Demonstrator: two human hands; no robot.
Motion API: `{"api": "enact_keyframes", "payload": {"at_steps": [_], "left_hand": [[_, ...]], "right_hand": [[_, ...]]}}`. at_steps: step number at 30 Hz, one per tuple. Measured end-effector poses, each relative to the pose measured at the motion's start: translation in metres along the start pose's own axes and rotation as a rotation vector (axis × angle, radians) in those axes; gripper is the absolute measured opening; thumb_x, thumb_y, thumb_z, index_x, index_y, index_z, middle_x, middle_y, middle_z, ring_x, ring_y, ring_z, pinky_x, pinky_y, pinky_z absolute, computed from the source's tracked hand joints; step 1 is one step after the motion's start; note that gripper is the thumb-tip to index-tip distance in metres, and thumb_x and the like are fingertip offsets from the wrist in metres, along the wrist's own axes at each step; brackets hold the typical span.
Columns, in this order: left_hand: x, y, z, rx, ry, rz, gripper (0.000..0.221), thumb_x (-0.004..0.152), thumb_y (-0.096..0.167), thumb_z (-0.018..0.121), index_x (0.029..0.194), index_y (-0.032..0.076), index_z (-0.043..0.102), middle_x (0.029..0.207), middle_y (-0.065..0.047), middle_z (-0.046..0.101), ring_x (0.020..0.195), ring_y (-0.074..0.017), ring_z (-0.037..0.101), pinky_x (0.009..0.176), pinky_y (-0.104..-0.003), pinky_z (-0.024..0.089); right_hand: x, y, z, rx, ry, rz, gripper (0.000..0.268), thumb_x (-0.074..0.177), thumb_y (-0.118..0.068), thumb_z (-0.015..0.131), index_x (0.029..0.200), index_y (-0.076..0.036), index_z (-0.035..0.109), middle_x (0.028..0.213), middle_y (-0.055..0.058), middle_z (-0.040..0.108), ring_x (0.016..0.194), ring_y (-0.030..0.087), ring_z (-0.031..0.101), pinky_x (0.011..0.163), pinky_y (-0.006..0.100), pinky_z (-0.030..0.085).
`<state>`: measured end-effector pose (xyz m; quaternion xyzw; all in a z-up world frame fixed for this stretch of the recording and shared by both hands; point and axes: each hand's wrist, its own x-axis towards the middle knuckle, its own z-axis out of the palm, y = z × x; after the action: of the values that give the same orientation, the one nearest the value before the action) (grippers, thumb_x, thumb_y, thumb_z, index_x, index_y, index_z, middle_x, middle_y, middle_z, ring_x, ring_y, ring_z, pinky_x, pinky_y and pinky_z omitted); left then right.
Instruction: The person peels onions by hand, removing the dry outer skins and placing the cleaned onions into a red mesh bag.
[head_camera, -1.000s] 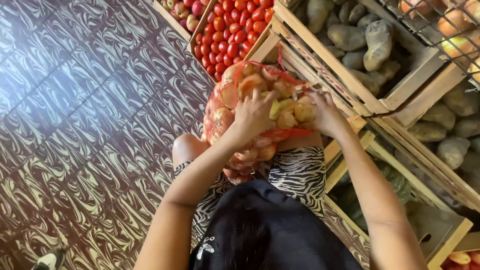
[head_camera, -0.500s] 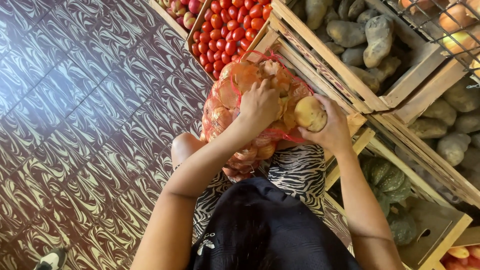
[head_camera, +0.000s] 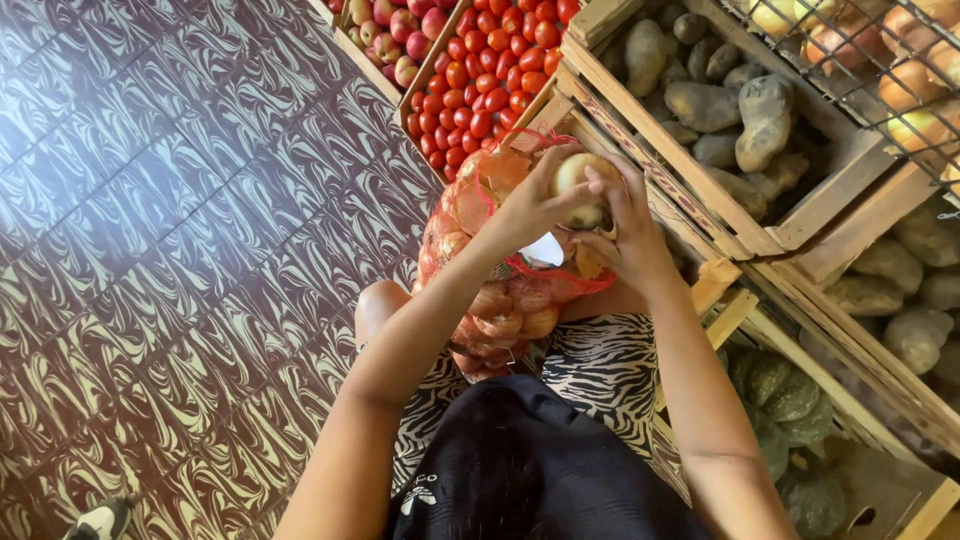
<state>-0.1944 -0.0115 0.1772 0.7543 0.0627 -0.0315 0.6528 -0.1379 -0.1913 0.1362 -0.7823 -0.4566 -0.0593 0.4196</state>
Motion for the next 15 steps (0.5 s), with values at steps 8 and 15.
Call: {"api": "enact_keyframes", "payload": {"at_steps": [8, 15], "left_hand": [[-0.007, -0.025, -0.045, -0.116, 0.156, 0.077, 0.071, 0.088, 0.04, 0.078, 0.148, 0.028, 0.04, 0.122, -0.033, 0.063, 0.092, -0.0375, 0.072, 0.053, -0.028, 0.064], [-0.021, -0.012, -0.046, -0.246, 0.203, 0.221, 0.077, 0.076, 0.021, 0.092, 0.142, 0.023, 0.051, 0.131, -0.026, 0.061, 0.115, -0.0351, 0.06, 0.092, -0.046, 0.058]], "right_hand": [[-0.002, 0.059, 0.022, 0.098, 0.055, 0.159, 0.032, 0.102, -0.016, 0.068, 0.076, 0.0, 0.058, 0.112, 0.017, 0.07, 0.108, 0.04, 0.063, 0.094, 0.049, 0.047], [0.033, -0.06, -0.051, -0.29, -0.576, 0.516, 0.074, 0.084, -0.048, 0.076, 0.151, -0.033, 0.047, 0.164, 0.018, 0.023, 0.128, 0.047, 0.054, 0.093, 0.058, 0.055]]}}
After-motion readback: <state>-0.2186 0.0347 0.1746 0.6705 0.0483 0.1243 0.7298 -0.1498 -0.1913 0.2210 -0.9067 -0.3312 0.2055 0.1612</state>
